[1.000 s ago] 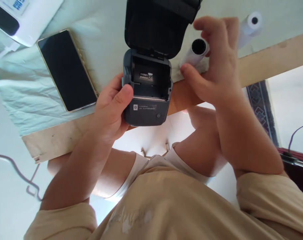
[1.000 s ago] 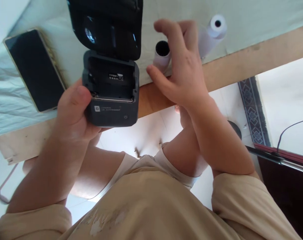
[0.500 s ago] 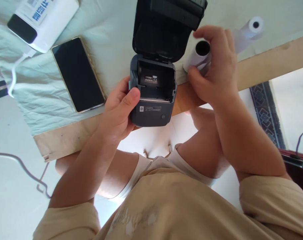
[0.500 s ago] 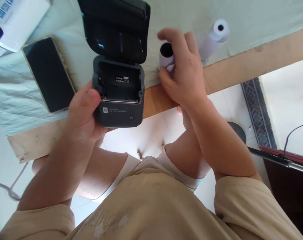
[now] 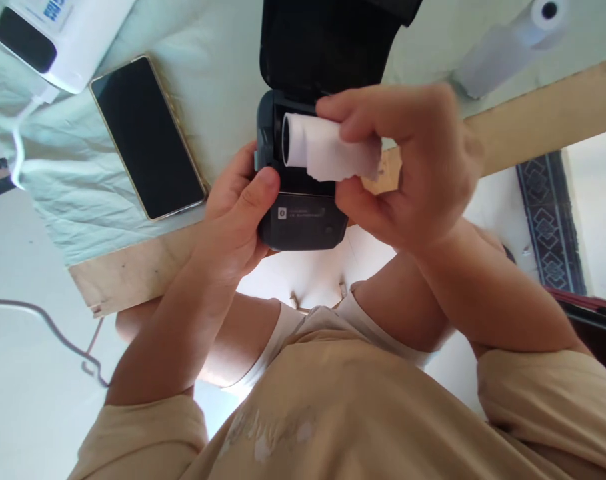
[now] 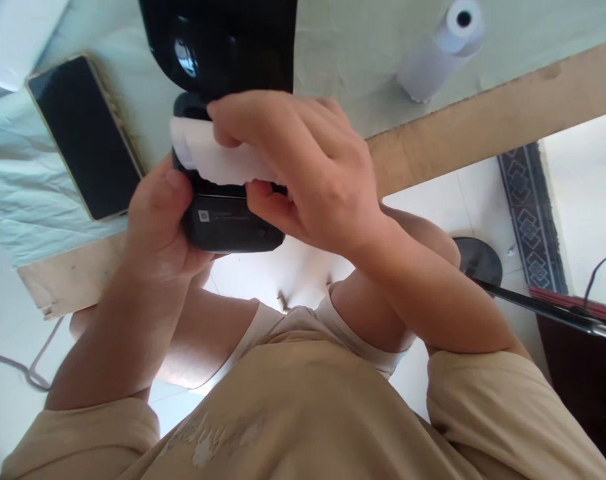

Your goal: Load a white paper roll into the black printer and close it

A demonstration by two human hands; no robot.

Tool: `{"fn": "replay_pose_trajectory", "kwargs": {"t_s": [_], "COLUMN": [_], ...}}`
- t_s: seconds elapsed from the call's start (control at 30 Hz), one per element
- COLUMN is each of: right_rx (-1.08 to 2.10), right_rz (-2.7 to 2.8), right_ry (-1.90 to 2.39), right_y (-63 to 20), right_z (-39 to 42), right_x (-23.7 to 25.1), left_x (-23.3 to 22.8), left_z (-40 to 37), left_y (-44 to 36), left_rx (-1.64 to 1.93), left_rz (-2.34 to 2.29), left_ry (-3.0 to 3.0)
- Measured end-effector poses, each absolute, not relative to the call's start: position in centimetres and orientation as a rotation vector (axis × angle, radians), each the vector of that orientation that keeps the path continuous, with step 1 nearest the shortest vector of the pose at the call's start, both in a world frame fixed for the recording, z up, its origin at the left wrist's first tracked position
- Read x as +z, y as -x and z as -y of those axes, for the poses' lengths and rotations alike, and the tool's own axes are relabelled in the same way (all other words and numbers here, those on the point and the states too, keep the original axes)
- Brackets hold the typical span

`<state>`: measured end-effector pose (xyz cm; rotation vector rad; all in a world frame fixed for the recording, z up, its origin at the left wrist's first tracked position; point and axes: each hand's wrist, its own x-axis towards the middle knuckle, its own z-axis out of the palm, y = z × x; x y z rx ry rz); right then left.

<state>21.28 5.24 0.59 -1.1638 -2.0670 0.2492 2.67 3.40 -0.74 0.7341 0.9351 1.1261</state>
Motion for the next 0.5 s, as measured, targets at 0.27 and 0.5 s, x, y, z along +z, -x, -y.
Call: {"fn": "replay_pose_trajectory", "kwargs": {"t_s": [0.27,0.5], "right_rx": [0.202,0.035], "right_rz": [2.014,2.007], "right_ry": [1.020,0.966], "right_y": [-20.9,-20.5], "right_z": [-6.1,-5.5], "right_x": [-0.6,-0.1], "left_x": [-0.5,-1.6], "left_z": [-3.3,-3.5], "left_y": [-2.5,-1.4], "left_rx": [1.116,1.023], "left_rz": [-0.939,-0.900], "left_ry": [-0.702,-0.750]}}
